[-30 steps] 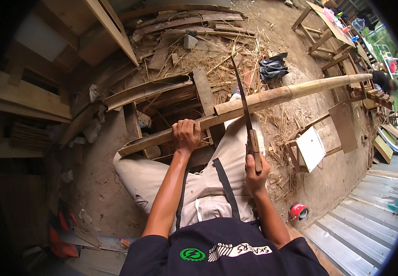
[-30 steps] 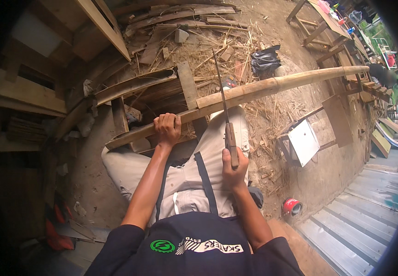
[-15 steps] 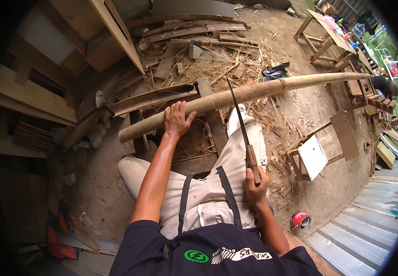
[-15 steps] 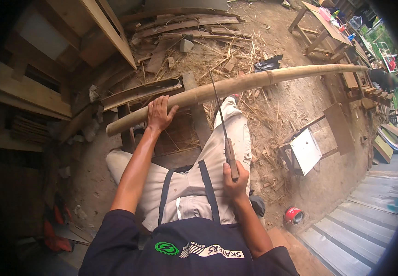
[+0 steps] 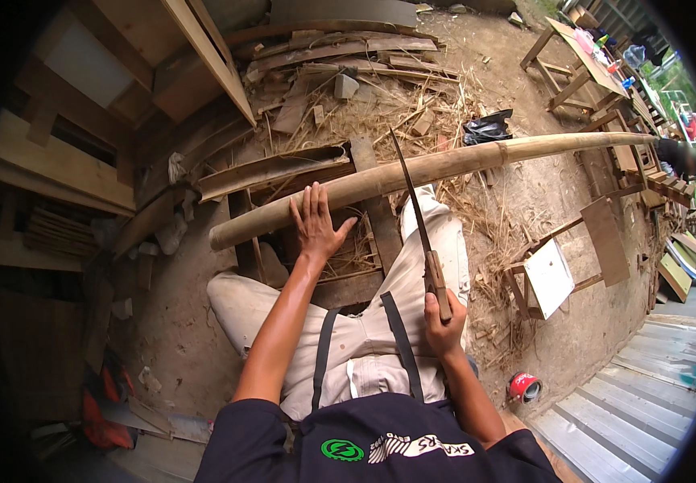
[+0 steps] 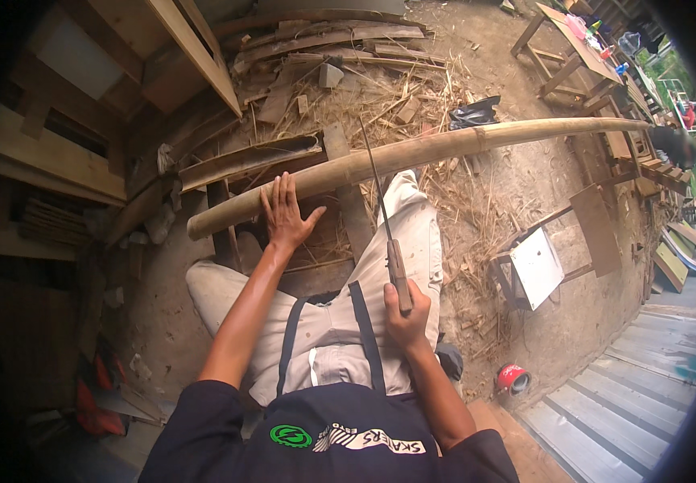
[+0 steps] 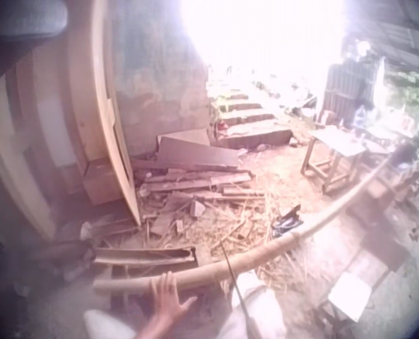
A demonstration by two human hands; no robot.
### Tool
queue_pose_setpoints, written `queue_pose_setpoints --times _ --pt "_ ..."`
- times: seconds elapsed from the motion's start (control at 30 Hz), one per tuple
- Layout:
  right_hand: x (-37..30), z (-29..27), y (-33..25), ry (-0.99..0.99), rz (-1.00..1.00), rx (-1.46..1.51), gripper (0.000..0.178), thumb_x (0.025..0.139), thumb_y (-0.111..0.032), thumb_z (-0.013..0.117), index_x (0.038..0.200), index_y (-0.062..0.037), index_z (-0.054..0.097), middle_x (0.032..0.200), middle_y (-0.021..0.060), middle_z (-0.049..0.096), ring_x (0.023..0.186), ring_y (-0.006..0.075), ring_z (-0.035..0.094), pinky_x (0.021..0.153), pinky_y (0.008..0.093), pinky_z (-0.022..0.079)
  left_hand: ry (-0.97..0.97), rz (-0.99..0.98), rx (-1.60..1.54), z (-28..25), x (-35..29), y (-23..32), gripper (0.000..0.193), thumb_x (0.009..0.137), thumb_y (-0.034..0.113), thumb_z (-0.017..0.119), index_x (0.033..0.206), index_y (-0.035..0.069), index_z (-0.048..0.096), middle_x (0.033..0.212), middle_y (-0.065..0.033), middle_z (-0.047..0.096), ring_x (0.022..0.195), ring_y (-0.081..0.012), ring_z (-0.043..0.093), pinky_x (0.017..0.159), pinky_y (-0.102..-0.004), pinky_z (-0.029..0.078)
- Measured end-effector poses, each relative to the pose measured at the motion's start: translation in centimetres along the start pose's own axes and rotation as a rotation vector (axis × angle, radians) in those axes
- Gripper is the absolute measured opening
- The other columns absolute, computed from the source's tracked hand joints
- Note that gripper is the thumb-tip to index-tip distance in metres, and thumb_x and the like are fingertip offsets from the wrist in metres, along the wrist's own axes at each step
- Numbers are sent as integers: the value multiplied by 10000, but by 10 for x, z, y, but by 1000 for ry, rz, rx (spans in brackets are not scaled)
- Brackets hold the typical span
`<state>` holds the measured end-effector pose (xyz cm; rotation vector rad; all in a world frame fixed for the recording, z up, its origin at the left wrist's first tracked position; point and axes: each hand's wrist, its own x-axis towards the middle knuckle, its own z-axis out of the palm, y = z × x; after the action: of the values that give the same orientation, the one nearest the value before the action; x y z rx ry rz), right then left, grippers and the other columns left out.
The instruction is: The person uses a hand saw to cut a long bamboo pole that is clamped in a wooden vise. They repeatedly saw back and forth, occasionally repositioning the bamboo to continue the cut.
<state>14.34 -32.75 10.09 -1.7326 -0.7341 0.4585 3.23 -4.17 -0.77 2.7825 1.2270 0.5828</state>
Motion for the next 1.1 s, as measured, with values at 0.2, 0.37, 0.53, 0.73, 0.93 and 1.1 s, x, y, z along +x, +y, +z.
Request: queue_pose_setpoints --times 0.2,0.37,0.53,0.73,0.93,1.1 --pt "2 3 1 -27 1 2 243 948 -161 627 765 -19 552 557 -7 435 506 70 393 462 285 321 -58 55 -93 -5 -52 8 1062 805 456 736 1573 110 90 1644 -118 94 1526 -296 57 1210 -581 25" --pt "3 5 1 -46 5 9 236 947 -157 627 770 -15 560 551 3 464 494 79 419 462 291 337 -23 9 -100 -9 -30 6 852 867 458 669 1526 100 265 1587 -128 259 1484 -303 211 1205 -566 85" --pt "2 6 -1 -31 -4 -4 229 943 -151 625 771 -13 562 545 15 459 487 88 420 461 296 340 18 -153 -235 -14 45 -8 451 927 475 586 1065 46 591 1040 -150 593 1026 -330 547 931 -498 355" --pt "-3 0 0 -87 9 -14 259 934 -204 638 782 -10 558 564 26 447 499 93 415 468 301 335 -15 -196 -84 1 75 -14 476 987 472 486 957 22 640 1015 -160 574 1027 -337 522 899 -488 355" --pt "-2 0 11 -197 67 176 416 967 -396 579 824 -7 553 599 11 481 537 88 450 501 275 365 199 -126 -133 13 40 -2 341 962 360 552 1099 49 581 1115 -173 588 1186 -351 501 1013 -510 320" --pt "9 9 18 -242 171 357 457 997 -459 505 860 -26 554 633 -22 500 564 70 465 513 245 374 224 -81 -114 -7 6 18 409 959 390 531 1178 45 520 1141 -152 550 1158 -342 483 1048 -521 300"
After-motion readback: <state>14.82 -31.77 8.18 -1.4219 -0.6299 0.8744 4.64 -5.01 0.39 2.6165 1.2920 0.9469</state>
